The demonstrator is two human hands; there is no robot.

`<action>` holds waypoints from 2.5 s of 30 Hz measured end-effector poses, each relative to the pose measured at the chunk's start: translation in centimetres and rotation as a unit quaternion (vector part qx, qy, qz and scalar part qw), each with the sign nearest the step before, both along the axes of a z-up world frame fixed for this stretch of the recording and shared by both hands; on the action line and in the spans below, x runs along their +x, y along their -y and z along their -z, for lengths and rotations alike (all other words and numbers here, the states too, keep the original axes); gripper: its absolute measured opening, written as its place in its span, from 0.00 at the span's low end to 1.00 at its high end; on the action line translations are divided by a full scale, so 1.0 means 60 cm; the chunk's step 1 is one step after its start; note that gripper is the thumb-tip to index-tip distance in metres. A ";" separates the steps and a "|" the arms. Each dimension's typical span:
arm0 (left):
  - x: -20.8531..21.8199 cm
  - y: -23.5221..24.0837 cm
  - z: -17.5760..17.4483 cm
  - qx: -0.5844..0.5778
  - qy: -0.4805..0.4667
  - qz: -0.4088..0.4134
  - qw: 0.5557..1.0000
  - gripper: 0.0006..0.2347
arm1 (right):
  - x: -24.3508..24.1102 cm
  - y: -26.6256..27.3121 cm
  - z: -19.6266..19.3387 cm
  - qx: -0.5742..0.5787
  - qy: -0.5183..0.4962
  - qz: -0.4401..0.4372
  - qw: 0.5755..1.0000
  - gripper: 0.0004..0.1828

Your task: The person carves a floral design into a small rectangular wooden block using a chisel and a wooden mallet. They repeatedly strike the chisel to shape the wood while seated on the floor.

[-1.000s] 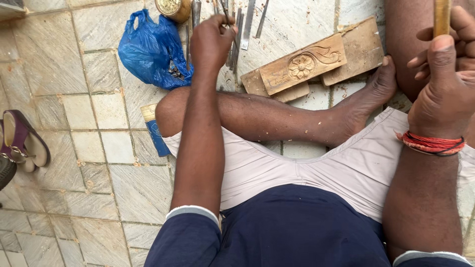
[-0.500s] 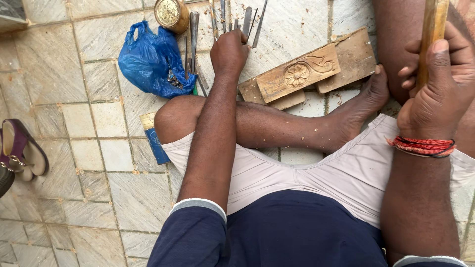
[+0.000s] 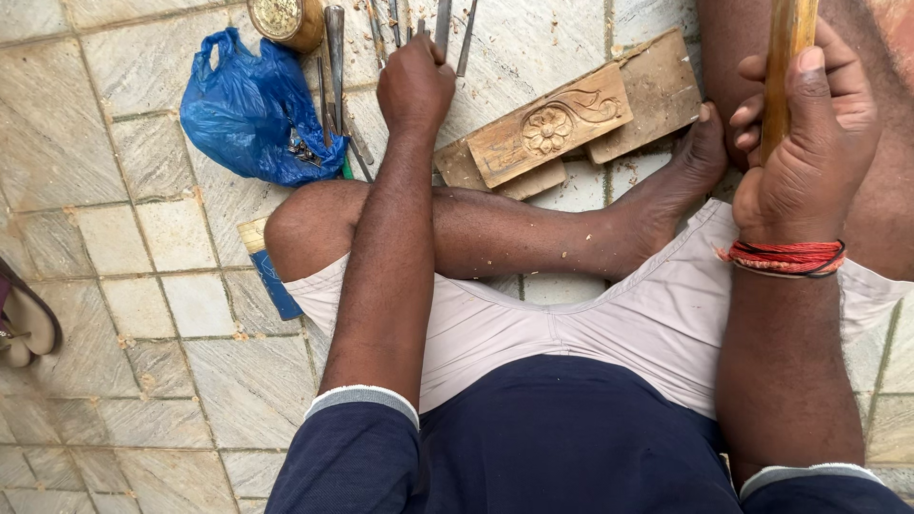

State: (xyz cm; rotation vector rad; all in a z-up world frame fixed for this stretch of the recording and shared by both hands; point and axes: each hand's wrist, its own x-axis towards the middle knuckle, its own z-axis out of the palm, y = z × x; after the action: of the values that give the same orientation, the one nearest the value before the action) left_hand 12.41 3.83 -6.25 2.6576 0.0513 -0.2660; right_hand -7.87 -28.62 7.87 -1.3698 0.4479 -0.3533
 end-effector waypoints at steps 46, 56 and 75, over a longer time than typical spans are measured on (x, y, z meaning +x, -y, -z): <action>-0.148 0.090 -0.123 -0.244 0.028 0.120 0.962 0.09 | 0.006 -0.051 -0.027 0.002 0.007 -0.056 0.998 0.18; -0.157 0.086 -0.113 -0.227 0.010 0.184 0.956 0.10 | 0.014 -0.076 -0.046 -0.107 0.004 -0.119 0.987 0.16; -0.162 0.091 -0.109 -0.256 0.008 0.171 0.951 0.09 | 0.015 -0.068 -0.075 -0.453 0.110 -0.169 0.869 0.10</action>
State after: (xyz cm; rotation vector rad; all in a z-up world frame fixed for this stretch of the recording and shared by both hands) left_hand 2.70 -1.62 0.28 2.1355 -0.4318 -0.3179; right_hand -6.96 -24.52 12.37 -2.2493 -0.2066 -0.4441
